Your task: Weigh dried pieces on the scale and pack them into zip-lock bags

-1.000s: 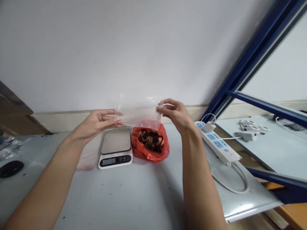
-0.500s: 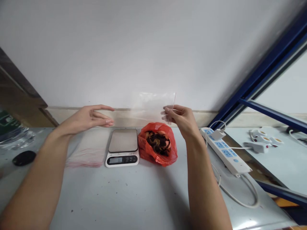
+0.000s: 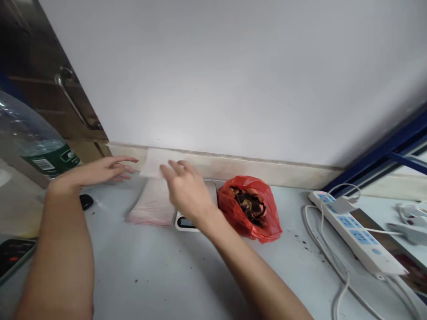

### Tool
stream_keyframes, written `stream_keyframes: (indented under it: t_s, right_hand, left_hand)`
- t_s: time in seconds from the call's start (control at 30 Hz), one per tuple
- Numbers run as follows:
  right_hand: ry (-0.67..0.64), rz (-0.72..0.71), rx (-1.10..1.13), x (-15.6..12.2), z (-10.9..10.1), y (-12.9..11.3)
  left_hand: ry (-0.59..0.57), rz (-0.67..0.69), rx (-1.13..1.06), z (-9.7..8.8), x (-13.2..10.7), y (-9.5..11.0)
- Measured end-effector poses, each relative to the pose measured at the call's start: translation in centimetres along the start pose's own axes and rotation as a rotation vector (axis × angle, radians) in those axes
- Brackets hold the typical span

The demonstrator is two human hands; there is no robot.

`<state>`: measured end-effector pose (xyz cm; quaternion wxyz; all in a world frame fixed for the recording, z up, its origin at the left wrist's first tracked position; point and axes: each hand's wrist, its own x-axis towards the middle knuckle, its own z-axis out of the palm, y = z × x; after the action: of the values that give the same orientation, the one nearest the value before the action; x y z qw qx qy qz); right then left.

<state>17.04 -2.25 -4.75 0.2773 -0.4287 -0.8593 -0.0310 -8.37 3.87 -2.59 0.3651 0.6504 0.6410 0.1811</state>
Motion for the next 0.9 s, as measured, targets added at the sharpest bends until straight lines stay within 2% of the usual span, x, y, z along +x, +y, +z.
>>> stream_keyframes:
  t_s: [0.13, 0.23, 0.4, 0.5, 0.57, 0.7, 0.8, 0.9]
  right_hand:
    - [-0.428, -0.048, -0.128, -0.1, 4.0, -3.6]
    - [-0.598, -0.057, -0.146, -1.2, 5.7, -4.5]
    - [-0.567, -0.043, -0.160, -2.3, 6.8, -4.5]
    - [-0.517, -0.041, -0.154, -2.8, 7.4, -4.5]
    - [-0.482, -0.041, -0.140, -3.2, 7.9, -4.5]
    - [-0.426, -0.040, -0.082, -4.1, 8.5, -4.2]
    - [-0.417, -0.063, -0.013, -4.5, 7.9, -3.6]
    - [-0.437, -0.141, 0.079, -4.5, 6.4, -2.9]
  left_hand:
    - [-0.008, 0.012, -0.029, -0.6, 0.3, -2.0]
    - [-0.089, 0.153, 0.079, -0.2, 0.7, -2.1]
    - [-0.213, 0.360, 0.290, 2.9, 2.5, -0.2]
    - [-0.266, 0.295, 0.391, 5.1, 3.6, 0.4]
    - [-0.262, 0.276, 0.421, 6.2, 4.2, 0.3]
    - [-0.250, 0.259, 0.458, 7.3, 4.7, -0.1]
    - [-0.262, 0.217, 0.491, 7.7, 4.8, 0.0]
    - [-0.287, 0.180, 0.536, 7.9, 4.8, 0.3]
